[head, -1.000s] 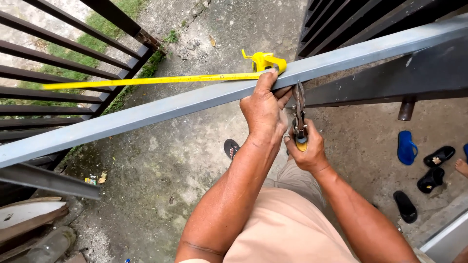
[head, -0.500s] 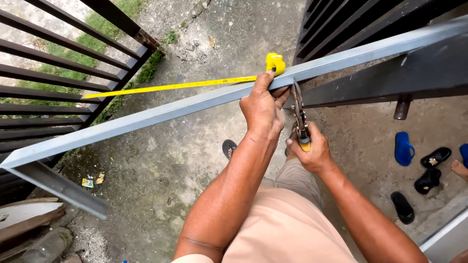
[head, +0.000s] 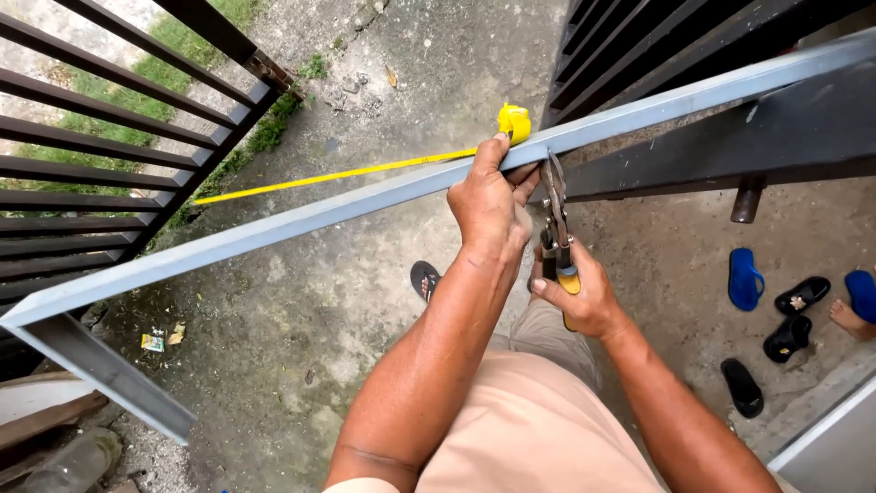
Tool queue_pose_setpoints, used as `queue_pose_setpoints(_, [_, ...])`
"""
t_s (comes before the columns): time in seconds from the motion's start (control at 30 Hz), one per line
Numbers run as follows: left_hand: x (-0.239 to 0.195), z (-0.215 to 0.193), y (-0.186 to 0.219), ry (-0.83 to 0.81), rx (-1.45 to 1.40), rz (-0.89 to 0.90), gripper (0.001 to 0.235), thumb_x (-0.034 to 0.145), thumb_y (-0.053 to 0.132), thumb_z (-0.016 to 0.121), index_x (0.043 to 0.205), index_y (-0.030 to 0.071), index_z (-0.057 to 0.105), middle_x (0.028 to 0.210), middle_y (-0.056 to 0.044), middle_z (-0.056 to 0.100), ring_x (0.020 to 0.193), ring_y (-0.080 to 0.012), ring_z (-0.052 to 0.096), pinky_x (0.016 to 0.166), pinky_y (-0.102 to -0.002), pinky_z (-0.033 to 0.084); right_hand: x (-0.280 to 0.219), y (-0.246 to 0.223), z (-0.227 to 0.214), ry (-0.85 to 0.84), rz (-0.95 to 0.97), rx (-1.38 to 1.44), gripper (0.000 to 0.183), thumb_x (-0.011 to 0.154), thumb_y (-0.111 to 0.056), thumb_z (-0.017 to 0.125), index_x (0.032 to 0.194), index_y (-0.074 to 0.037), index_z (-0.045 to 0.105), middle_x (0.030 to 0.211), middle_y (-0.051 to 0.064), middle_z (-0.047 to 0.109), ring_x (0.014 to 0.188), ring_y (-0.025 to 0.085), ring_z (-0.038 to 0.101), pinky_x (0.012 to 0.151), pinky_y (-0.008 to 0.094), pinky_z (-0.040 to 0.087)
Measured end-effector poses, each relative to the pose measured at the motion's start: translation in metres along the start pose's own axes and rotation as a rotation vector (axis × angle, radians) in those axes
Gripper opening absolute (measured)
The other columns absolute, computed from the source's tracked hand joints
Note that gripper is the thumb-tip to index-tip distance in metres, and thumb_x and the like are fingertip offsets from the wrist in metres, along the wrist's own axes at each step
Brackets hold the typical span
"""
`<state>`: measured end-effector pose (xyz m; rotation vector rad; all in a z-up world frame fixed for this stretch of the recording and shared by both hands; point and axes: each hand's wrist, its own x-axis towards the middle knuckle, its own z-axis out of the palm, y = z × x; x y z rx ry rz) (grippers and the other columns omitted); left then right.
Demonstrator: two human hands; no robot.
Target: Measuring a metal profile with a tape measure and cutting it to size using tin snips.
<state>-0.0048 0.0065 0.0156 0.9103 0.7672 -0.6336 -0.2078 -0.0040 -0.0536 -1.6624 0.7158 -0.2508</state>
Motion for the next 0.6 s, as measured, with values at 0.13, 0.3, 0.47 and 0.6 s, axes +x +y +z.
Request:
queue_pose_setpoints(0.13, [0.0, -0.003, -0.003, 0.015, -0.001, -0.021, 0.047, 0.076, 0.014, 0.083, 0.107, -0.016, 0.063, 0.089, -0.023, 0.057, 0.063, -0.0393, 0.072, 0.077, -0.064, 0.06, -0.005, -0.001, 0.003, -0.026, 0.018, 0.076, 0.045, 0.08, -0.028, 0.086, 0.118, -0.008, 0.072, 0.097, 0.012, 0.074, 0.09, 0.016, 0.065, 0.086, 0.038, 0.053])
queue_pose_setpoints(0.3, [-0.004, -0.002, 0.001, 0.014, -0.008, -0.018, 0.048, 0.076, 0.014, 0.082, 0.108, -0.017, 0.063, 0.09, -0.023, 0.057, 0.063, -0.0384, 0.072, 0.077, -0.064, 0.06, -0.007, -0.002, -0.001, -0.061, 0.046, 0.054, 0.055, 0.077, -0.03, 0.089, 0.124, -0.007, 0.071, 0.103, 0.015, 0.074, 0.094, 0.02, 0.065, 0.089, 0.041, 0.053])
queue_pose_setpoints(0.47, [-0.006, 0.001, 0.004, 0.006, -0.005, -0.026, 0.05, 0.076, 0.015, 0.082, 0.109, -0.016, 0.062, 0.091, -0.022, 0.056, 0.065, -0.0382, 0.072, 0.079, -0.065, 0.059, -0.002, -0.026, -0.012, -0.06, 0.08, -0.052, 0.06, 0.076, -0.032, 0.089, 0.128, -0.008, 0.07, 0.102, 0.015, 0.073, 0.093, 0.023, 0.064, 0.09, 0.043, 0.052])
queue_pose_setpoints(0.6, [-0.004, 0.003, 0.001, -0.008, -0.013, -0.035, 0.05, 0.076, 0.014, 0.082, 0.111, -0.016, 0.062, 0.093, -0.022, 0.054, 0.066, -0.0386, 0.072, 0.08, -0.066, 0.058, 0.003, -0.036, -0.011, -0.028, 0.112, -0.182, 0.067, 0.076, -0.038, 0.088, 0.133, -0.01, 0.065, 0.103, 0.021, 0.071, 0.094, 0.032, 0.066, 0.088, 0.049, 0.051])
